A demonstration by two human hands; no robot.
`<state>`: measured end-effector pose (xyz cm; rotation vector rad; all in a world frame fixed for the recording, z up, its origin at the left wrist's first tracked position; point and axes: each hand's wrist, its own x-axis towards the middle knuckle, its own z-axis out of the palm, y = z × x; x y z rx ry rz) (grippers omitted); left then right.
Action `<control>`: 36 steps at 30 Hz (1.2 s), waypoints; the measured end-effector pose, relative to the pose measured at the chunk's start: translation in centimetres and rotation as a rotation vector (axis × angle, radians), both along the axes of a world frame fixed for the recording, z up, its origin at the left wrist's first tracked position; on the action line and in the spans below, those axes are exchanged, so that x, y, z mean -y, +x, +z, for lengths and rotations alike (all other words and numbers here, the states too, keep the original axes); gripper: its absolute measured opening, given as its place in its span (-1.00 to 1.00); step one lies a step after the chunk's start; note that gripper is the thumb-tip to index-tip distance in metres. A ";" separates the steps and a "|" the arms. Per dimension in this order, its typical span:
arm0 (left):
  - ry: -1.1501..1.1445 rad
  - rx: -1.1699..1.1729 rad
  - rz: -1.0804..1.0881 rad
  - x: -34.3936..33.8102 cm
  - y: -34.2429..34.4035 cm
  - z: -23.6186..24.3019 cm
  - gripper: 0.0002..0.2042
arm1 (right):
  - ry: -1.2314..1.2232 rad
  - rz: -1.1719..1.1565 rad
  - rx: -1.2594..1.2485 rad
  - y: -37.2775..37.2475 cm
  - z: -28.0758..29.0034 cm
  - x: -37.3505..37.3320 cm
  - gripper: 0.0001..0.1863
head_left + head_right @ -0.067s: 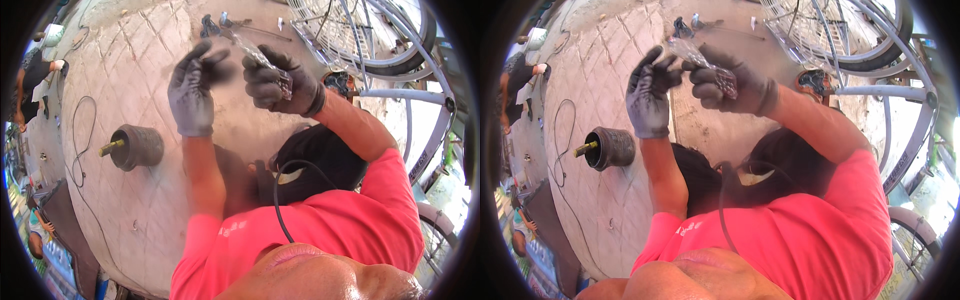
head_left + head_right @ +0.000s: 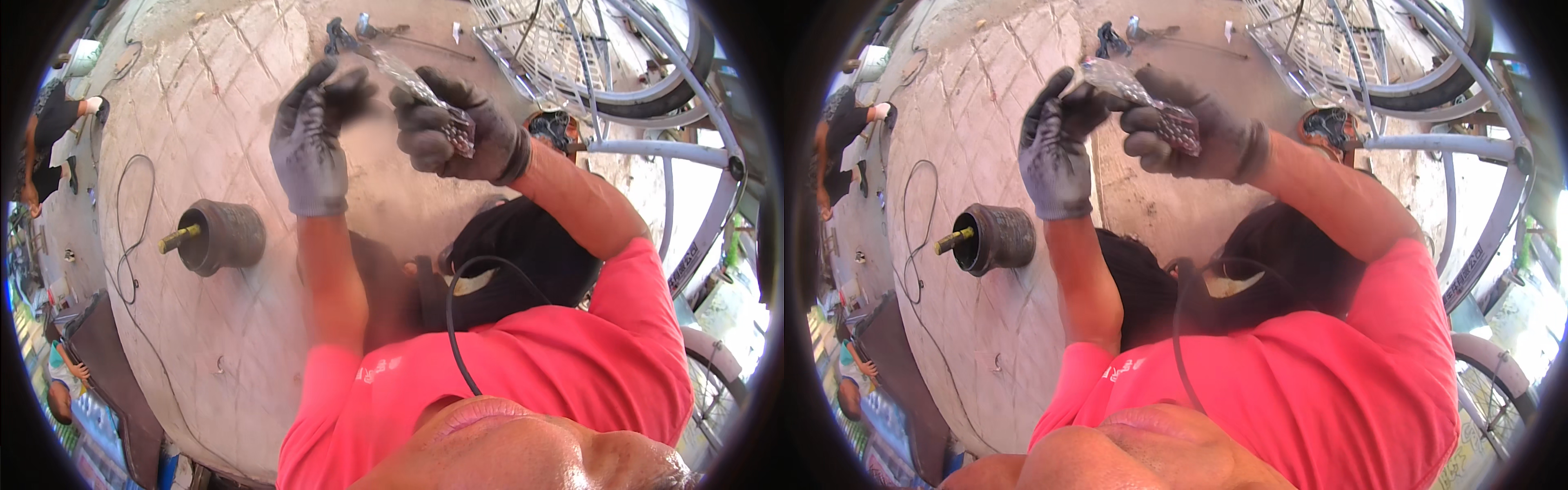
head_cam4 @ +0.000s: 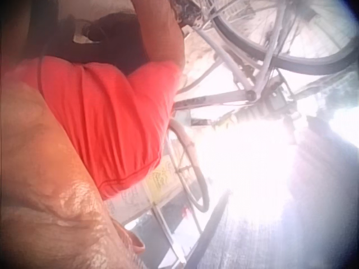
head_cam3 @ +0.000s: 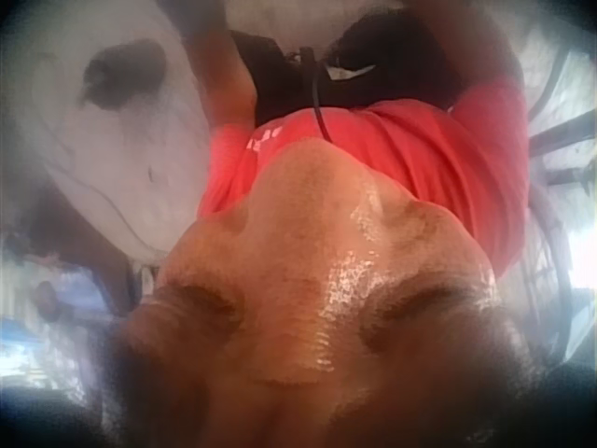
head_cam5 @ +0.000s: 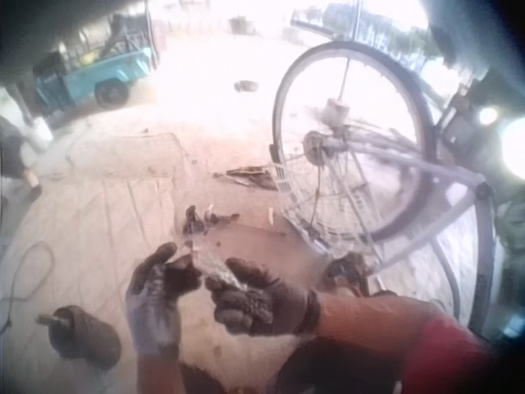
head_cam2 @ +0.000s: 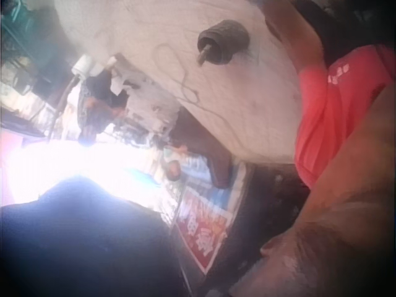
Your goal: The person sits on the ground and handles small bicycle parts, including ball bearings and a hub component. They use a screwdriver to apply grease from a container and then place the bearings into the hub part.
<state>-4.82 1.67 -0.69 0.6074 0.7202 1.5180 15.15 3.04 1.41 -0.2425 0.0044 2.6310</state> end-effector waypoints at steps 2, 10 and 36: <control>-0.013 -0.037 0.082 -0.5 0.7 -0.3 -0.66 | 0.047 0.020 0.095 -0.2 0.5 0.2 -0.58; 0.051 0.181 -0.182 -0.8 0.4 -0.1 -0.62 | 0.003 0.144 -0.096 -1.7 -2.5 1.7 -0.54; -0.125 -0.304 0.082 0.3 1.9 1.8 -0.72 | 0.691 0.193 0.983 -2.6 2.6 4.0 -0.32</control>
